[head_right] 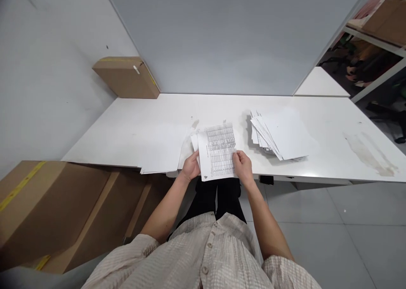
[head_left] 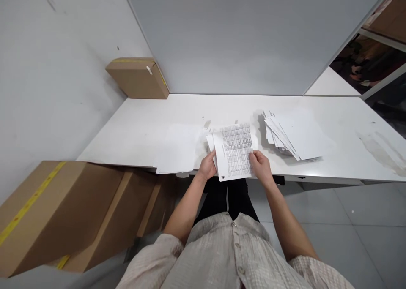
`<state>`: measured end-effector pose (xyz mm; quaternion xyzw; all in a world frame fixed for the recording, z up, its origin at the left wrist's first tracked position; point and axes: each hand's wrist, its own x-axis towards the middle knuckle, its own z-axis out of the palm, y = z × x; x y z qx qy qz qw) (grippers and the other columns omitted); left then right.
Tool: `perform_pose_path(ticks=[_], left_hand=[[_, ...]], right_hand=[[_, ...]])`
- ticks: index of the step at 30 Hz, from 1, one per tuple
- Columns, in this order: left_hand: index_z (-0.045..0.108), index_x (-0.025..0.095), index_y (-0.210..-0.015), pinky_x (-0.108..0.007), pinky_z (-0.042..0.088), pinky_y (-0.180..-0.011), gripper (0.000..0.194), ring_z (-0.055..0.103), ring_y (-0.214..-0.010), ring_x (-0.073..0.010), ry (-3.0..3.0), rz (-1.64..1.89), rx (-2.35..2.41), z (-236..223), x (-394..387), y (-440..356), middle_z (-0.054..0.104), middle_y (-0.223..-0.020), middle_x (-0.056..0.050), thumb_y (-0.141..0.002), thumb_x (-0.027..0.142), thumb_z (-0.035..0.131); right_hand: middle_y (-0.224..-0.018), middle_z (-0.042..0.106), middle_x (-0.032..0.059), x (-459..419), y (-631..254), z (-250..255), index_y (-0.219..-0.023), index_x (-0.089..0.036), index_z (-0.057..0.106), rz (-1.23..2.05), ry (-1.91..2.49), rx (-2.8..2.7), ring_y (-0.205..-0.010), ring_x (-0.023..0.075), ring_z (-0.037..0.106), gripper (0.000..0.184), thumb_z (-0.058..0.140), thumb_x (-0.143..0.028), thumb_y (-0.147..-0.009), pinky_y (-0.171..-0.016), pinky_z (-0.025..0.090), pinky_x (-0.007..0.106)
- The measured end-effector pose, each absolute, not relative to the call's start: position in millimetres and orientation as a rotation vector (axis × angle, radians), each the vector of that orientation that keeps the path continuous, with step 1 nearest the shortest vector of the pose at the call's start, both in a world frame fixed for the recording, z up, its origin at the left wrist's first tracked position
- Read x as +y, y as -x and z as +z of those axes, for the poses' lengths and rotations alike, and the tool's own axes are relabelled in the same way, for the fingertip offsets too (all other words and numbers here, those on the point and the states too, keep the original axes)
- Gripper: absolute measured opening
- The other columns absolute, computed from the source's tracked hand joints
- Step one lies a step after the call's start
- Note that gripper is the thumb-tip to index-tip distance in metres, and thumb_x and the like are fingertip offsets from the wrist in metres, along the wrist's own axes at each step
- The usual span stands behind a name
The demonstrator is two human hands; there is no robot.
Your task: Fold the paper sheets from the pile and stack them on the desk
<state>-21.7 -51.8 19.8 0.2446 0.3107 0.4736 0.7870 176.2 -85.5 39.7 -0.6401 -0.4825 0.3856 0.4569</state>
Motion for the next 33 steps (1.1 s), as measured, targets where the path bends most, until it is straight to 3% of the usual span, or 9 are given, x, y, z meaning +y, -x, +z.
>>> perform_pose_path(ticks=[2, 5, 8, 10, 12, 15, 19, 23, 33], left_hand=[[0.063, 0.017, -0.115, -0.048, 0.039, -0.104, 0.057, 0.049, -0.122, -0.0323, -0.519, 1.017, 0.648, 21.2, -52.1, 21.6, 0.062, -0.121, -0.012, -0.079, 0.061, 0.053], [0.063, 0.017, -0.115, -0.05, 0.038, -0.103, 0.053, 0.05, -0.121, -0.0331, -0.593, 0.991, 0.721, 21.4, -53.5, 21.8, 0.061, -0.122, -0.013, -0.075, 0.052, 0.064], [0.064, 0.016, -0.112, -0.051, 0.039, -0.102, 0.049, 0.054, -0.117, -0.0326, -0.691, 0.999, 0.758, 19.3, -55.4, 22.1, 0.062, -0.12, -0.013, -0.071, 0.041, 0.073], [0.064, 0.017, -0.112, -0.049, 0.041, -0.101, 0.048, 0.055, -0.115, -0.0312, -0.736, 0.998, 0.73, 18.2, -56.3, 22.6, 0.063, -0.12, -0.012, -0.071, 0.042, 0.072], [0.065, 0.018, -0.112, -0.048, 0.043, -0.099, 0.047, 0.057, -0.112, -0.0301, -0.809, 0.976, 0.702, 20.2, -56.8, 23.7, 0.064, -0.119, -0.011, -0.073, 0.044, 0.069], [0.067, 0.017, -0.109, -0.045, 0.045, -0.097, 0.043, 0.059, -0.111, -0.0285, -1.011, 0.998, 0.712, 34.3, -56.3, 27.2, 0.065, -0.116, -0.01, -0.076, 0.045, 0.066], [0.068, 0.017, -0.104, -0.041, 0.046, -0.096, 0.038, 0.06, -0.108, -0.0264, -1.284, 1.169, 0.78, 68.3, -53.8, 32.4, 0.069, -0.108, -0.008, -0.073, 0.04, 0.07], [0.065, 0.021, -0.108, -0.038, 0.046, -0.094, 0.041, 0.062, -0.103, -0.0242, -1.276, 1.366, 0.841, 88.3, -53.3, 31.3, 0.07, -0.104, -0.005, -0.073, 0.04, 0.07], [0.065, 0.021, -0.103, -0.033, 0.044, -0.091, 0.035, 0.059, -0.101, -0.0226, -1.295, 1.463, 0.854, 91.9, -56.8, 17.7, 0.067, -0.102, -0.005, -0.078, 0.046, 0.062]], right_hand=[[-0.056, 0.048, -0.0024, -82.3, -175.4, 29.3, -0.079, -0.02, 0.057, 0.903, 1.674, -1.244, -0.051, 0.0127, 0.04, 0.028, 0.047, -0.046, -0.083, -0.048, 0.032, 0.025], [-0.056, 0.053, -0.0003, -82.7, -176.5, 26.5, -0.087, -0.019, 0.06, 0.844, 1.778, -1.39, -0.049, 0.0145, 0.043, 0.035, 0.043, -0.05, -0.084, -0.048, 0.033, 0.027], [-0.083, 0.064, 0.0096, -84.1, -178.9, 27.1, -0.106, -0.017, 0.061, 0.687, 1.818, -1.44, -0.064, 0.0194, 0.054, 0.046, 0.045, -0.053, -0.083, -0.059, 0.043, 0.033], [-0.109, 0.061, 0.0153, -84.6, -181.2, 28.8, -0.12, -0.017, 0.054, 0.697, 1.761, -1.37, -0.083, 0.0237, 0.059, 0.054, 0.05, -0.054, -0.081, -0.07, 0.047, 0.037], [-0.121, 0.057, 0.0141, -84.9, -183.3, 34.6, -0.126, -0.021, 0.05, 0.876, 1.596, -1.308, -0.098, 0.0252, 0.058, 0.056, 0.055, -0.052, -0.079, -0.078, 0.048, 0.038], [-0.108, 0.065, 0.0074, -84.7, -184.4, 52.5, -0.112, -0.024, 0.059, 1.112, 1.288, -1.253, -0.099, 0.0225, 0.059, 0.038, 0.059, -0.044, -0.08, -0.084, 0.047, 0.038], [-0.095, 0.068, 0.0023, -80.4, -181.8, 74.5, -0.092, -0.025, 0.065, 1.01, 1.072, -1.183, -0.094, 0.0199, 0.061, 0.017, 0.063, -0.036, -0.079, -0.086, 0.047, 0.036], [-0.097, 0.068, 0.0021, -71.6, -177.0, 68.2, -0.093, -0.026, 0.064, 0.966, 1.043, -1.149, -0.097, 0.0204, 0.061, 0.019, 0.065, -0.037, -0.077, -0.087, 0.047, 0.037], [-0.109, 0.066, 0.0057, -65.8, -165.4, 60.0, -0.108, -0.026, 0.061, 0.965, 1.037, -1.178, -0.105, 0.0222, 0.058, 0.031, 0.06, -0.04, -0.081, -0.096, 0.043, 0.042]])
